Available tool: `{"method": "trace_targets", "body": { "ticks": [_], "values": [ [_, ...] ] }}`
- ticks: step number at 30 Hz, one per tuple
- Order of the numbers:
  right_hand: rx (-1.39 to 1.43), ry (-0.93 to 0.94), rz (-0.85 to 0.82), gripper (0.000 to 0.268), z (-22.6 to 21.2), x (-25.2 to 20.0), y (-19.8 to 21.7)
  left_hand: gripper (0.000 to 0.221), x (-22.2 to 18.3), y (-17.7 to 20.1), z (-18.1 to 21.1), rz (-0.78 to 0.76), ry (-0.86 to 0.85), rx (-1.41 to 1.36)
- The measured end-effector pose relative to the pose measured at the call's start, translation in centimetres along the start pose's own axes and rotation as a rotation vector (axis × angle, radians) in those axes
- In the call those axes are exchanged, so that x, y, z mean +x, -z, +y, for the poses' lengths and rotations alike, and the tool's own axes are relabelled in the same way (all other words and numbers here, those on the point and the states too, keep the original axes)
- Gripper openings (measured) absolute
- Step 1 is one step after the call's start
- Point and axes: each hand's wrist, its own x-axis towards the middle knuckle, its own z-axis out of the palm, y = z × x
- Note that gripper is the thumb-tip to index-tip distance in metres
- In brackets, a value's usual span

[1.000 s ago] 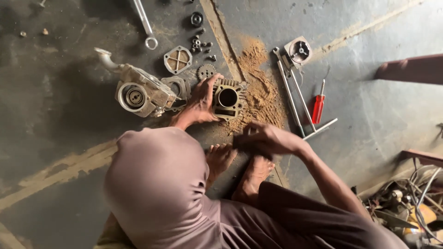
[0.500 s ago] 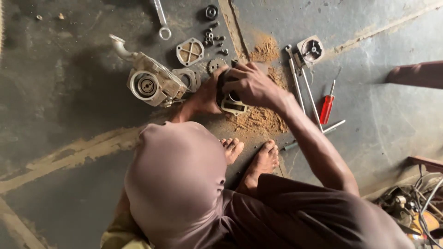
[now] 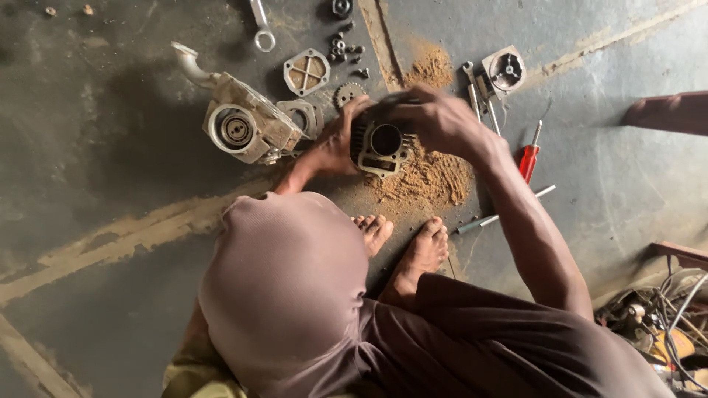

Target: Repairing and cleaning components of a motorcycle engine.

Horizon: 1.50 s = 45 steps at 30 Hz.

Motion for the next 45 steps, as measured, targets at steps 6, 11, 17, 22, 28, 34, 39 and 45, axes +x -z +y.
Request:
{"method": "trace_targets", "body": {
  "ticks": [6, 11, 17, 22, 28, 34, 39, 45],
  "values": [
    [-0.159, -0.138, 0.173, 0.033, -3.6, -2.4, 2.7, 0.142, -0.4, -1.1, -1.6, -0.02, -0.022, -0.067],
    [-0.206, -0.076, 0.198, 0.047, -9.4, -1.4, -5.4, 0.143, 0.3, -2.9, -3.9, -0.056, -0.047, -0.112],
    [-0.272, -0.152, 0.174, 0.071, -10.3, -2.5, -12.3, 0.093, -1.3, -3.9, -6.0, 0.026, 0.022, -0.004],
    [-0.15, -0.257, 0.075, 0.079, -10.1, -4.7, -11.4, 0.112, -0.8, -3.9, -6.3, -0.001, 0.073, -0.024],
    [-0.299, -0.228, 0.148, 0.064, -7.8, -9.7, -10.4, 0.13, -0.6, -3.3, -4.2, -0.021, 0.141, -0.012],
    [-0.229, -0.474, 0.371, 0.046, -2.8, -13.0, -2.3, 0.15, -0.2, -3.5, -5.1, -0.04, -0.018, -0.022],
    [-0.132, -0.268, 0.547, 0.038, -5.6, -6.6, -2.1, 0.153, -0.2, -3.7, -5.0, -0.132, 0.074, -0.03],
    [-0.179, -0.334, 0.277, 0.058, -5.1, -6.9, -9.0, 0.138, -0.6, -3.8, -4.3, -0.093, 0.187, -0.007]
  ]
}}
